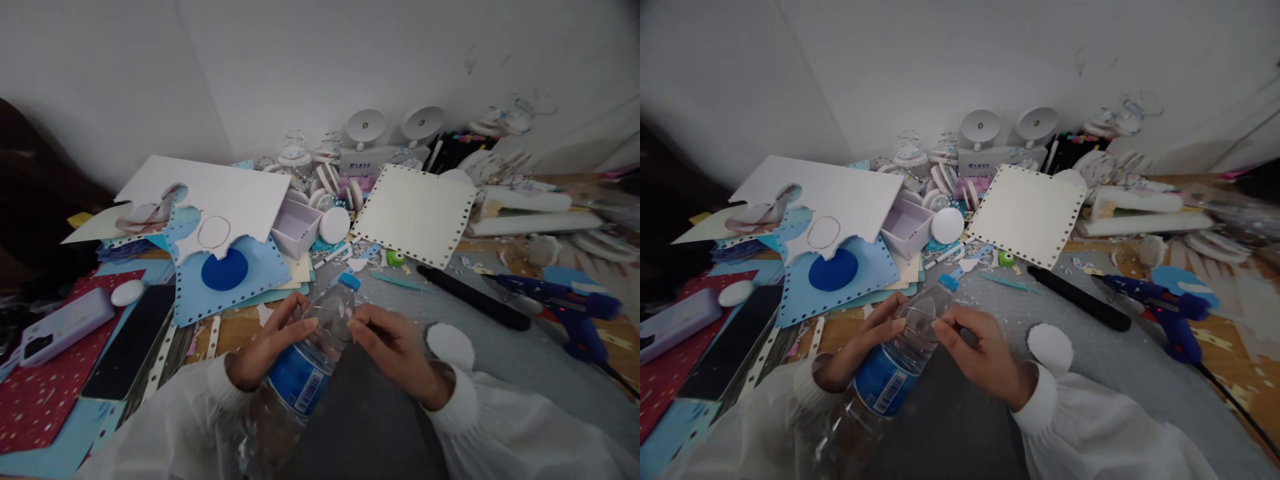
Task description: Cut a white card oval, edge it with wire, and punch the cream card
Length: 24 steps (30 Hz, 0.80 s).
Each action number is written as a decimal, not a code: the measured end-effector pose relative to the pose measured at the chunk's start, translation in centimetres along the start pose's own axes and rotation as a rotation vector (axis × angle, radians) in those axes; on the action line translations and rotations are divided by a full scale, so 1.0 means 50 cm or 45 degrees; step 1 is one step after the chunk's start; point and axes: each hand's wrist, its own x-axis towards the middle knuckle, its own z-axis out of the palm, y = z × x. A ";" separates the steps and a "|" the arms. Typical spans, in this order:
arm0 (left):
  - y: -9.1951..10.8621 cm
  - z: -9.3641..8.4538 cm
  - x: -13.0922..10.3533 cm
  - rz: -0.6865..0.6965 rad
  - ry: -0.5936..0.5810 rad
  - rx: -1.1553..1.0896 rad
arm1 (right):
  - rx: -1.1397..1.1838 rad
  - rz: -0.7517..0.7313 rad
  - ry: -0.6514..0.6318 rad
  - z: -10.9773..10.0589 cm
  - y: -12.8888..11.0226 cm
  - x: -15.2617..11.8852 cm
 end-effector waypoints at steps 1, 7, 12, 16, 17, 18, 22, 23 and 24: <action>0.000 0.000 0.000 -0.003 -0.007 0.005 | 0.009 -0.006 -0.008 -0.001 -0.001 0.000; -0.005 -0.002 0.000 0.003 0.010 0.131 | -0.083 0.083 0.075 0.006 -0.001 -0.001; -0.009 -0.005 0.000 -0.006 0.034 0.204 | 0.065 0.203 0.085 0.005 0.001 0.004; -0.009 -0.005 -0.002 -0.029 0.038 0.098 | 0.444 0.323 0.046 -0.003 0.006 0.005; -0.009 -0.005 -0.002 -0.038 0.040 0.059 | 0.521 0.334 0.042 -0.004 0.008 0.004; -0.008 -0.004 -0.002 -0.042 0.043 0.018 | 0.585 0.335 0.036 -0.004 0.011 0.003; -0.005 -0.003 0.002 -0.021 0.051 -0.106 | 0.717 0.319 -0.021 0.001 0.019 -0.003; -0.004 -0.003 0.003 -0.007 0.042 -0.116 | 0.742 0.315 -0.030 0.003 0.020 -0.004; -0.004 -0.004 0.004 0.009 0.032 -0.121 | 0.762 0.312 -0.035 0.004 0.021 -0.005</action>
